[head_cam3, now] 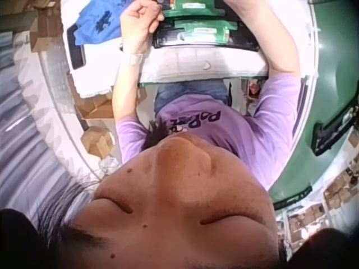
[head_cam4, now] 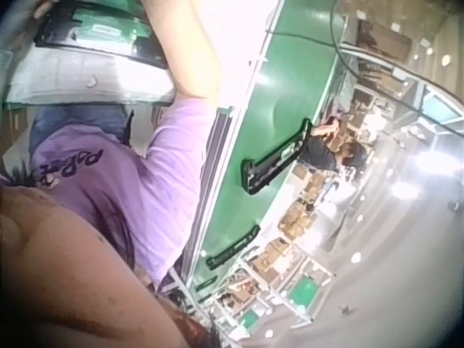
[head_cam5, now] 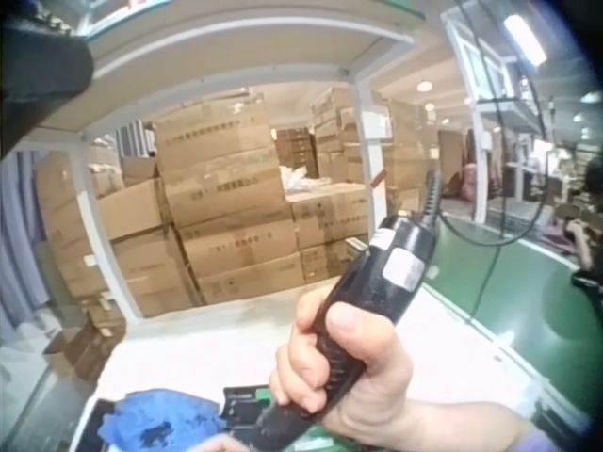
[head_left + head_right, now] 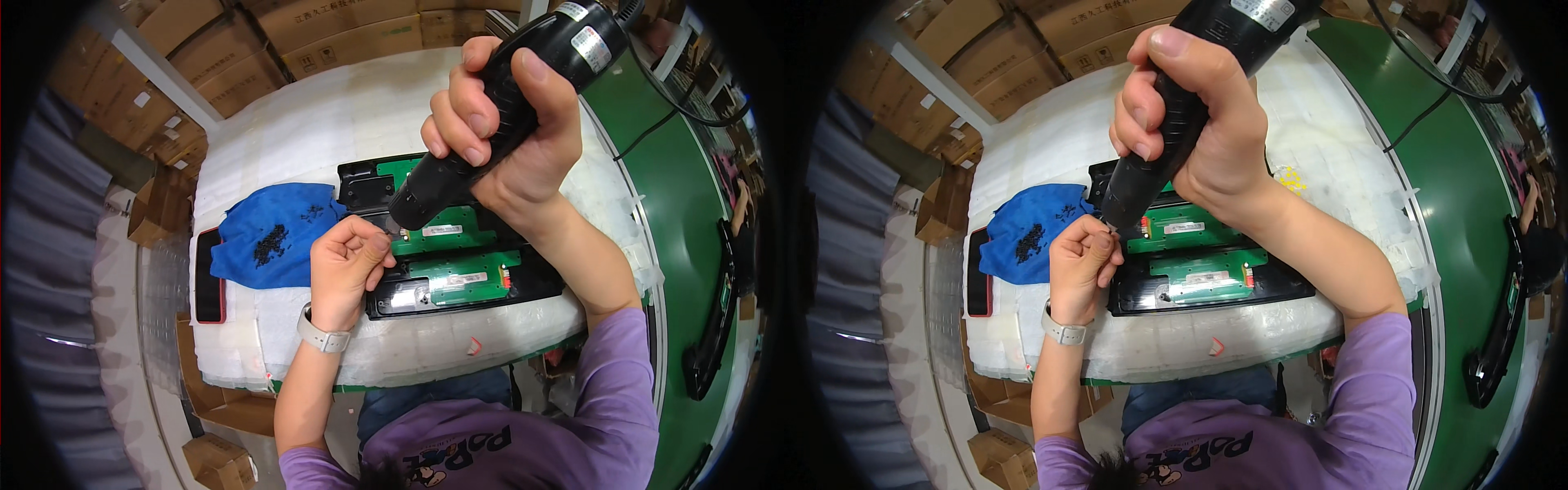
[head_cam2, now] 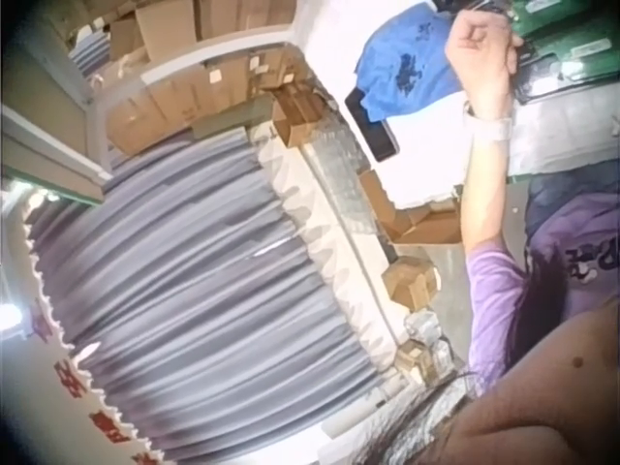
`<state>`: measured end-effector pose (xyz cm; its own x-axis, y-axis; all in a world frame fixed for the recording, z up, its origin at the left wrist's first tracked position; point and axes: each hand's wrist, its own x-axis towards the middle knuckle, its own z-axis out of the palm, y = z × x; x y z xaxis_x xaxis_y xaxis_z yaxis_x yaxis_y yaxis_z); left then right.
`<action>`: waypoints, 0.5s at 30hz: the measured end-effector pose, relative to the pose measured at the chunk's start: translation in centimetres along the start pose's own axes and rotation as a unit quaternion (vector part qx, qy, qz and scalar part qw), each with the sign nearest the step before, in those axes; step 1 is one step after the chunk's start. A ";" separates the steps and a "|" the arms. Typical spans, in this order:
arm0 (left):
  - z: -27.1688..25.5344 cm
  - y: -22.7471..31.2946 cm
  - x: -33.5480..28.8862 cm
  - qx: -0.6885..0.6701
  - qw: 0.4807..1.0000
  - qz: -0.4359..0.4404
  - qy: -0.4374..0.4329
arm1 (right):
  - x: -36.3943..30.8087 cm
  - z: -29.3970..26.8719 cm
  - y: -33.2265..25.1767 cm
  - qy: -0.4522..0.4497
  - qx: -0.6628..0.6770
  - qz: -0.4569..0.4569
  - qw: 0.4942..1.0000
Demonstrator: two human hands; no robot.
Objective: Assembling electronic components into a plastic housing using an electric screwdriver.
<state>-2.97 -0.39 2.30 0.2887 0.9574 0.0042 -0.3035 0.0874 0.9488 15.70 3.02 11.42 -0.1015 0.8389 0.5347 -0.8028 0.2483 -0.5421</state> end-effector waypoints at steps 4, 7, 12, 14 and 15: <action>0.0 0.0 -0.2 -0.013 1.000 -0.020 -0.013 | -0.1 0.0 0.3 -0.015 -0.004 0.003 1.000; 0.0 0.1 -0.4 -0.020 0.998 -0.054 -0.022 | -0.3 0.1 0.3 -0.017 -0.001 0.005 1.000; -0.2 -0.2 -0.5 -0.017 0.997 -0.055 -0.041 | -0.5 0.4 0.3 0.013 -0.011 0.009 1.000; 0.0 -0.5 -0.5 -0.037 0.996 -0.052 -0.061 | -0.3 0.2 0.3 0.023 -0.005 0.007 1.000; 0.3 -0.4 -0.5 -0.037 0.996 -0.052 -0.065 | 0.0 0.0 0.2 0.039 0.007 0.012 0.999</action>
<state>-2.69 -0.96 1.97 0.4357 0.8989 -0.0465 -0.3304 0.2078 0.9207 15.51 3.02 11.32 -0.0755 0.8804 0.4682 -0.8091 0.2203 -0.5449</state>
